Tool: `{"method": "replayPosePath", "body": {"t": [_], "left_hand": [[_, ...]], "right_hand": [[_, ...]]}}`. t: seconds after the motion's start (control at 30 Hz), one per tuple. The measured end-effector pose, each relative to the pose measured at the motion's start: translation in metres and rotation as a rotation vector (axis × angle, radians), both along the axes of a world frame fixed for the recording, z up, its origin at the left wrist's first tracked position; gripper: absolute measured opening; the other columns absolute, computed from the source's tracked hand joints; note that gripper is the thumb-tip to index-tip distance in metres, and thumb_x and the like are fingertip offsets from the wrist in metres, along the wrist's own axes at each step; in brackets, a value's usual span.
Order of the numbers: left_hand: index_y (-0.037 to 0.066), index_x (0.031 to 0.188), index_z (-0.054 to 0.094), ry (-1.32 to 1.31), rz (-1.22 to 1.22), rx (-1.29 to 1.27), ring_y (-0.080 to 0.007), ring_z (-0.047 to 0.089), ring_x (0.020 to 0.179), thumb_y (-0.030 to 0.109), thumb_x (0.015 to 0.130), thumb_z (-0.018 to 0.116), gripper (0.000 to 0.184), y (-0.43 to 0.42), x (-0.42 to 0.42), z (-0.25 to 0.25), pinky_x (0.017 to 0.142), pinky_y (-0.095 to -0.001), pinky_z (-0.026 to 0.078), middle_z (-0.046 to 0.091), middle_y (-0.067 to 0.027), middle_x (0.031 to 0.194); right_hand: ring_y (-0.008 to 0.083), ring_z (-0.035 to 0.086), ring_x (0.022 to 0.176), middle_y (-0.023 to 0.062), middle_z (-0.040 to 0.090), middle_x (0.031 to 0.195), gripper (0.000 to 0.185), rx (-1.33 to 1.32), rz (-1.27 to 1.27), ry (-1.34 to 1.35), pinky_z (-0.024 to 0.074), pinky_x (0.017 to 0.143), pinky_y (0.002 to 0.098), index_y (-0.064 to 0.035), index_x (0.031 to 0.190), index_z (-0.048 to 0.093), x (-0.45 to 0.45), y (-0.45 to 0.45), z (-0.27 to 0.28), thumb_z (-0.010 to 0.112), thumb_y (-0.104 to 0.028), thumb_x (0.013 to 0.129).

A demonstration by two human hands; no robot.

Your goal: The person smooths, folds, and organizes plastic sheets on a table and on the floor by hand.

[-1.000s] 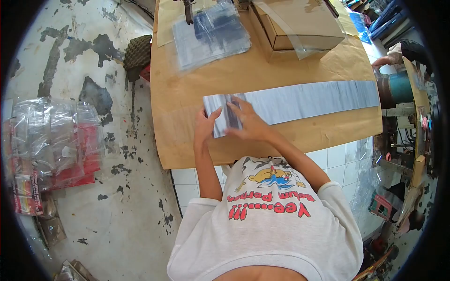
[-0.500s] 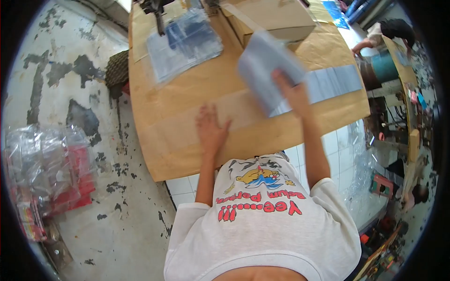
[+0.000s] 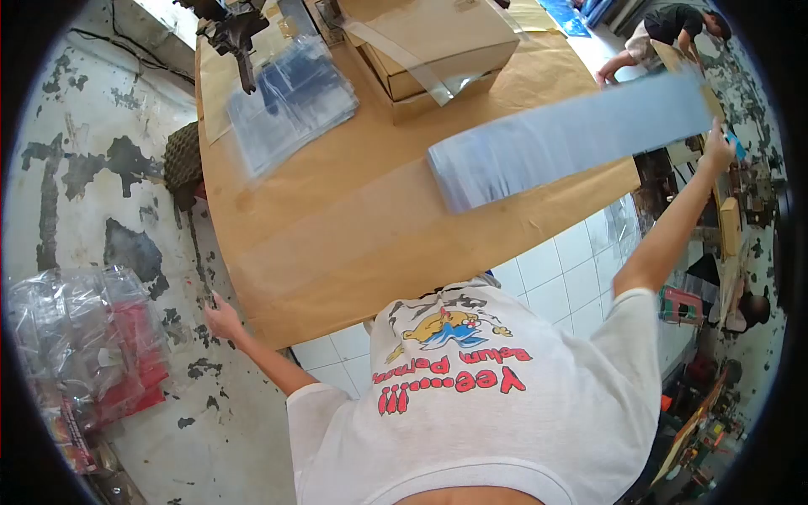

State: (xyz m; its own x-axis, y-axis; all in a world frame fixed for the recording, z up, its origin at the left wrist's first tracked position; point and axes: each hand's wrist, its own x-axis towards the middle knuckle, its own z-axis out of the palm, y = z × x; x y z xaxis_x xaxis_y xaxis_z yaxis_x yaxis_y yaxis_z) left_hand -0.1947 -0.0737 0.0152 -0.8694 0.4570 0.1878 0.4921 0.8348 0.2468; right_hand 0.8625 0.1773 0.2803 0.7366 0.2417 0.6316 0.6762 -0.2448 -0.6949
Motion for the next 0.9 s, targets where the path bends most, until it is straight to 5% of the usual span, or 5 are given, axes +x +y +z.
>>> {"method": "replayPosePath", "body": {"t": [0.17, 0.33, 0.53, 0.63, 0.9], "left_hand": [[-0.003, 0.103, 0.064, -0.099, -0.547, 0.456, -0.0381, 0.057, 0.105, 0.017, 0.088, 0.058, 0.026, 0.068, 0.166, -0.002, 0.096, -0.0454, 0.042, 0.064, -0.0204, 0.105], [-0.003, 0.12, 0.056, -0.384, -1.167, 0.336, -0.0374, 0.043, 0.126, 0.02, 0.081, 0.069, 0.047, 0.107, 0.324, 0.015, 0.109, -0.0487, 0.03, 0.051, -0.022, 0.131], [0.002, 0.143, 0.037, -0.228, -1.316, 0.117, -0.0328, 0.028, 0.141, 0.04, 0.09, 0.059, 0.069, 0.122, 0.367, -0.005, 0.115, -0.0497, 0.017, 0.032, -0.016, 0.152], [0.002, 0.146, 0.033, -0.193, -1.301, 0.088, -0.0307, 0.025, 0.143, 0.045, 0.09, 0.057, 0.074, 0.123, 0.364, -0.009, 0.116, -0.0501, 0.014, 0.028, -0.0147, 0.155], [0.0, 0.145, 0.032, -0.111, -1.042, -0.111, -0.0276, 0.023, 0.144, 0.045, 0.089, 0.057, 0.076, 0.077, 0.263, 0.01, 0.117, -0.0498, 0.012, 0.028, -0.0149, 0.155]], "right_hand": [[0.0272, 0.065, 0.094, 0.0115, 0.068, 0.099, 0.025, -0.377, 0.643, 0.066, 0.0482, 0.086, 0.037, -0.0021, 0.103, 0.066, -0.316, -0.045, -0.143, 0.062, -0.024, 0.092], [0.0356, 0.055, 0.115, 0.016, 0.064, 0.11, 0.032, -0.501, 1.137, -0.187, 0.0406, 0.1, 0.0435, -0.0045, 0.11, 0.065, -0.485, -0.075, -0.2, 0.069, -0.021, 0.084], [0.0353, 0.054, 0.118, 0.0218, 0.062, 0.12, 0.059, -1.114, 0.898, -0.604, 0.0376, 0.104, 0.0477, -0.0028, 0.114, 0.065, -0.505, -0.013, -0.208, 0.065, -0.052, 0.081], [0.0366, 0.06, 0.109, 0.024, 0.064, 0.113, 0.071, -1.444, 1.256, -0.459, 0.0462, 0.095, 0.0438, -0.0025, 0.104, 0.07, -0.505, 0.017, -0.207, 0.06, -0.067, 0.077], [0.0142, 0.044, 0.067, 0.0065, 0.054, 0.072, 0.04, -1.049, 1.987, 0.145, 0.0383, 0.059, 0.0308, 0.0015, 0.087, 0.065, -0.476, 0.002, -0.139, 0.076, -0.036, 0.08]]}}
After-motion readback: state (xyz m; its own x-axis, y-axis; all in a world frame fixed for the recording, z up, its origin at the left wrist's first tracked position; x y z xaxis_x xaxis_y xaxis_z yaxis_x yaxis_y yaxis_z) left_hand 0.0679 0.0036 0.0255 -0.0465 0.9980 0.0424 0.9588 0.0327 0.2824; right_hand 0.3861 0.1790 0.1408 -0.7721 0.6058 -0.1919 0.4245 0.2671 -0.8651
